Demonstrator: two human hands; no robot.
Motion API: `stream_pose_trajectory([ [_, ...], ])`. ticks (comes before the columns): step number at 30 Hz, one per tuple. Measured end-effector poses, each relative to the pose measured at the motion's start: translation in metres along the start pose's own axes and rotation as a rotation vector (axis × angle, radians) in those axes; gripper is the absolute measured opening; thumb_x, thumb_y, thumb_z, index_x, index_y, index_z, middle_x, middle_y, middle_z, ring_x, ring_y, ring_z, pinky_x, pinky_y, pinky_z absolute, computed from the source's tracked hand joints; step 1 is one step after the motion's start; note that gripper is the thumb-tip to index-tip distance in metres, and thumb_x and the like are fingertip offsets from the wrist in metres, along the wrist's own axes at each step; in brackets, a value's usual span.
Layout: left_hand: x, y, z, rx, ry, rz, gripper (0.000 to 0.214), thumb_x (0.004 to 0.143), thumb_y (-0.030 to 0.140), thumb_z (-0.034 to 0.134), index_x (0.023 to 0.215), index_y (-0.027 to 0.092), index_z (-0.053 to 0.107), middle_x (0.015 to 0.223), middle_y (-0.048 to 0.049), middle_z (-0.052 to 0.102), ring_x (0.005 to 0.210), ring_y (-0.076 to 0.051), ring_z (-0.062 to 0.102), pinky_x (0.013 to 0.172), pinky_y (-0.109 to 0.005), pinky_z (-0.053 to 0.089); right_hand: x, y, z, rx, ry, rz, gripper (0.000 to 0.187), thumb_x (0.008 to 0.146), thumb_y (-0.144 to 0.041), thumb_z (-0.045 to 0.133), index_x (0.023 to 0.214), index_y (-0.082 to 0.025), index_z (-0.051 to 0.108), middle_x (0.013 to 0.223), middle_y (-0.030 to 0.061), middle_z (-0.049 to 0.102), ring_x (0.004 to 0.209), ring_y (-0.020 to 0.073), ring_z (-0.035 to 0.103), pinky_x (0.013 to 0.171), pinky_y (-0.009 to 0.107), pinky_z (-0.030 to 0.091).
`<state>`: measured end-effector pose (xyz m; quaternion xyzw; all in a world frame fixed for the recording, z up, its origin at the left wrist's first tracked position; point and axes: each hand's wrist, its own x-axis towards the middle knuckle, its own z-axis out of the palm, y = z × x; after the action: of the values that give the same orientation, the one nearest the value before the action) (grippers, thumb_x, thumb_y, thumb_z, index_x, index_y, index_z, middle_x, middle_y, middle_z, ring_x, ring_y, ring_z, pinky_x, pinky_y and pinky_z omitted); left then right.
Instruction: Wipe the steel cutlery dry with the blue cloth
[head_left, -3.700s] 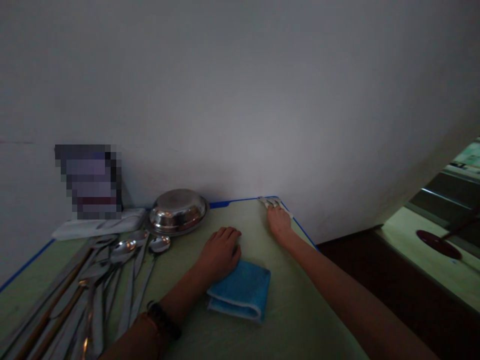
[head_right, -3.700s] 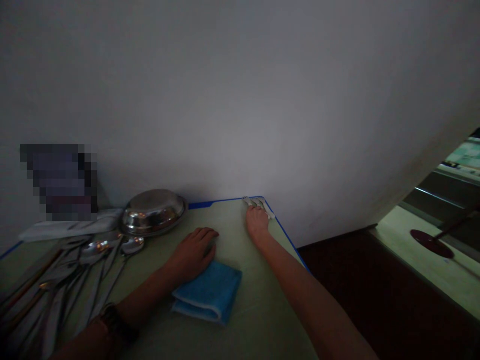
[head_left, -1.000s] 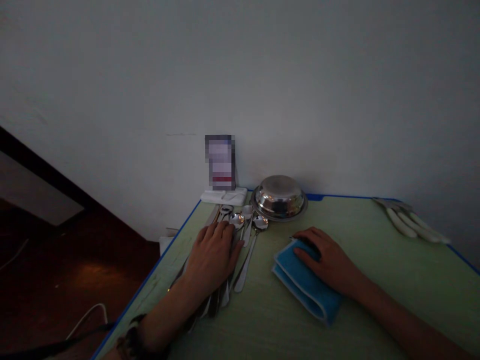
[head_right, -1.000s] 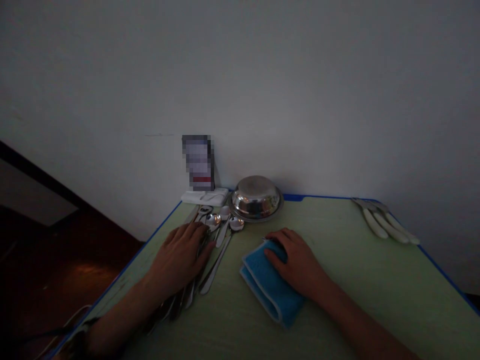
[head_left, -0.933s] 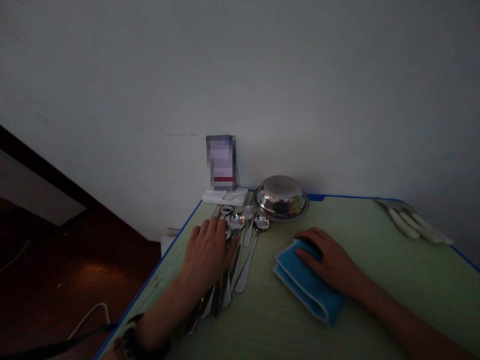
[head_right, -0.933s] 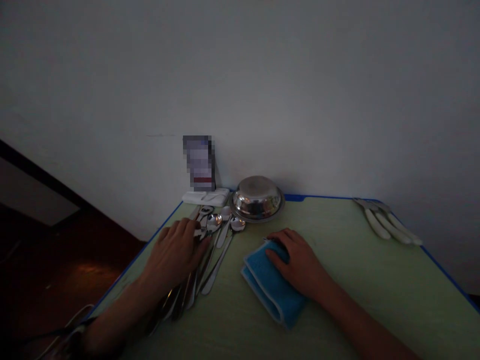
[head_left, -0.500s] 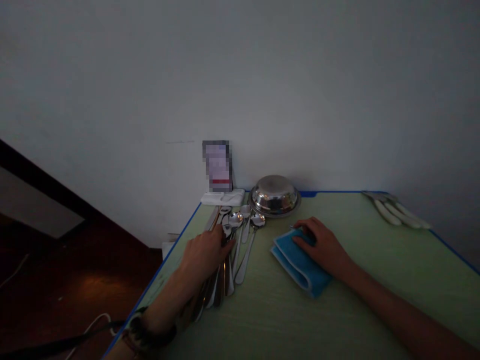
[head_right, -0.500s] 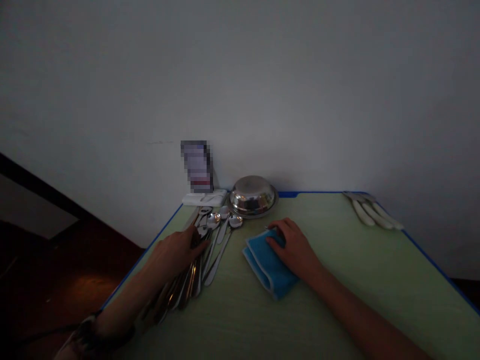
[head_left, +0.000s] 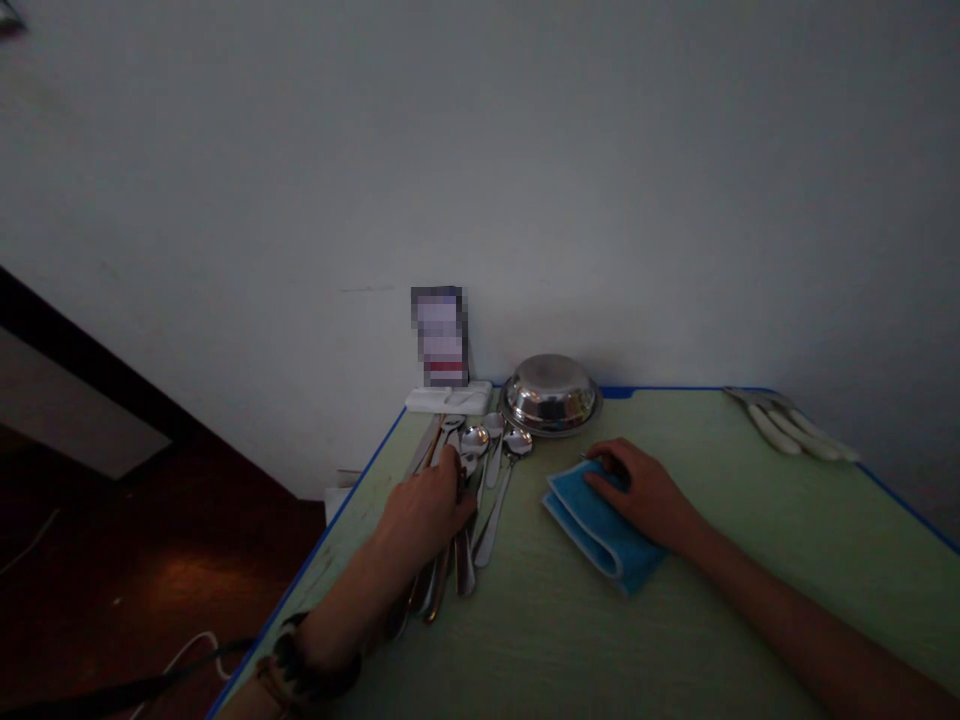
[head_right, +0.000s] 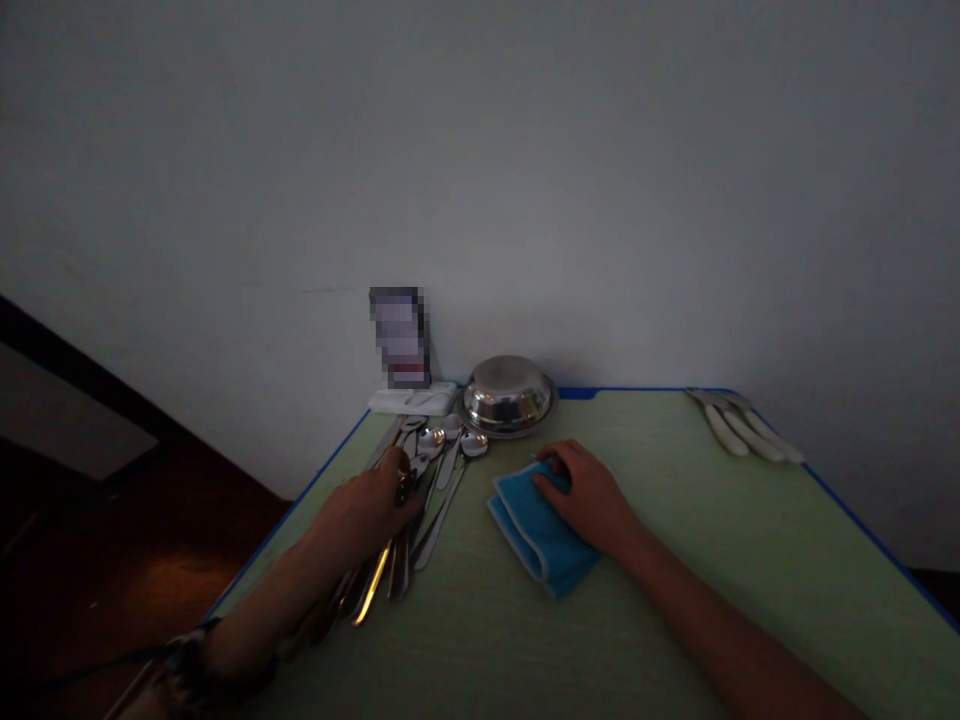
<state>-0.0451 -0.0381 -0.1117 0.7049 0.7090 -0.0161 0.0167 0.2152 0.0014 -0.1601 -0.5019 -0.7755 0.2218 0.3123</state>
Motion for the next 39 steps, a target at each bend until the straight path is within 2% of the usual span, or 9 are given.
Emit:
stream_pose_trajectory([
  [6,0.012,-0.019,-0.001,0.039,0.087,-0.069,0.034,0.088,0.041,0.022,0.097,0.016,0.044,0.100,-0.0131,0.060,0.085,-0.027,0.061,0.065,-0.035,0.044,0.000,0.000,0.001,-0.028,-0.012,0.003,0.023,0.077,-0.032,0.050,0.095,-0.019,0.054,0.079,0.0021,0.053,0.073,0.0155,0.051,0.069,0.031,0.041],
  [11,0.022,-0.020,-0.001,0.063,0.082,-0.098,0.039,0.087,0.044,0.022,0.094,0.016,0.048,0.098,-0.0124,0.060,0.083,-0.028,0.061,0.065,-0.037,0.045,0.000,0.000,-0.001,-0.015,-0.029,0.003,0.024,0.077,-0.033,0.050,0.096,-0.018,0.054,0.080,0.0025,0.053,0.073,0.0154,0.051,0.069,0.030,0.041],
  [16,0.017,-0.018,-0.014,0.089,0.056,-0.093,0.055,0.083,0.057,0.017,0.094,0.016,0.052,0.092,-0.0136,0.063,0.081,-0.029,0.061,0.065,-0.041,0.046,0.000,0.002,-0.002,0.004,-0.023,0.010,0.024,0.076,-0.032,0.051,0.096,-0.019,0.053,0.082,0.0024,0.054,0.075,0.0153,0.051,0.071,0.030,0.042],
  [20,0.013,-0.015,-0.018,0.122,-0.026,-0.056,0.060,0.076,0.065,0.027,0.088,0.015,0.058,0.084,-0.0150,0.066,0.077,-0.031,0.062,0.065,-0.043,0.046,0.001,0.003,-0.001,0.004,-0.021,0.002,0.022,0.076,-0.031,0.051,0.095,-0.019,0.055,0.082,0.0026,0.054,0.075,0.0154,0.052,0.071,0.031,0.042],
  [23,0.014,-0.010,-0.013,0.133,-0.062,-0.054,0.055,0.076,0.059,0.033,0.081,0.013,0.062,0.082,-0.0180,0.066,0.077,-0.032,0.062,0.065,-0.043,0.046,0.001,0.003,-0.001,-0.004,-0.017,-0.004,0.023,0.076,-0.031,0.051,0.095,-0.019,0.055,0.080,0.0027,0.054,0.074,0.0158,0.052,0.070,0.032,0.042],
  [28,0.017,-0.009,-0.006,0.092,-0.048,-0.093,0.044,0.079,0.043,0.034,0.075,0.011,0.064,0.080,-0.0191,0.066,0.078,-0.033,0.062,0.066,-0.043,0.046,-0.001,0.004,0.000,-0.008,-0.014,-0.009,0.023,0.076,-0.031,0.051,0.096,-0.019,0.055,0.079,0.0026,0.055,0.073,0.0162,0.052,0.068,0.032,0.043],
  [34,0.016,-0.004,-0.024,-0.131,0.049,-0.074,0.037,0.083,0.036,0.030,0.077,0.012,0.057,0.076,-0.0171,0.062,0.078,-0.032,0.060,0.072,-0.049,0.041,0.002,0.004,-0.002,-0.035,0.009,-0.062,0.022,0.079,-0.028,0.050,0.098,-0.019,0.055,0.084,0.0043,0.054,0.075,0.0159,0.052,0.071,0.032,0.044],
  [37,0.014,0.020,-0.031,-0.388,0.054,0.042,0.033,0.086,0.036,0.027,0.073,0.016,0.051,0.071,-0.0094,0.059,0.074,-0.024,0.059,0.075,-0.040,0.042,0.001,0.003,-0.013,-0.192,-0.003,-0.140,0.019,0.082,-0.027,0.046,0.091,-0.019,0.060,0.090,0.0074,0.057,0.084,0.0196,0.051,0.079,0.038,0.042],
  [39,0.012,0.044,-0.029,-0.605,-0.005,0.111,0.037,0.086,0.041,0.024,0.066,0.018,0.045,0.058,-0.0027,0.054,0.058,-0.017,0.057,0.063,-0.031,0.045,-0.007,0.001,-0.025,-0.290,-0.054,-0.179,0.024,0.083,-0.031,0.044,0.090,-0.019,0.063,0.091,0.0086,0.060,0.088,0.0223,0.051,0.082,0.042,0.040],
])
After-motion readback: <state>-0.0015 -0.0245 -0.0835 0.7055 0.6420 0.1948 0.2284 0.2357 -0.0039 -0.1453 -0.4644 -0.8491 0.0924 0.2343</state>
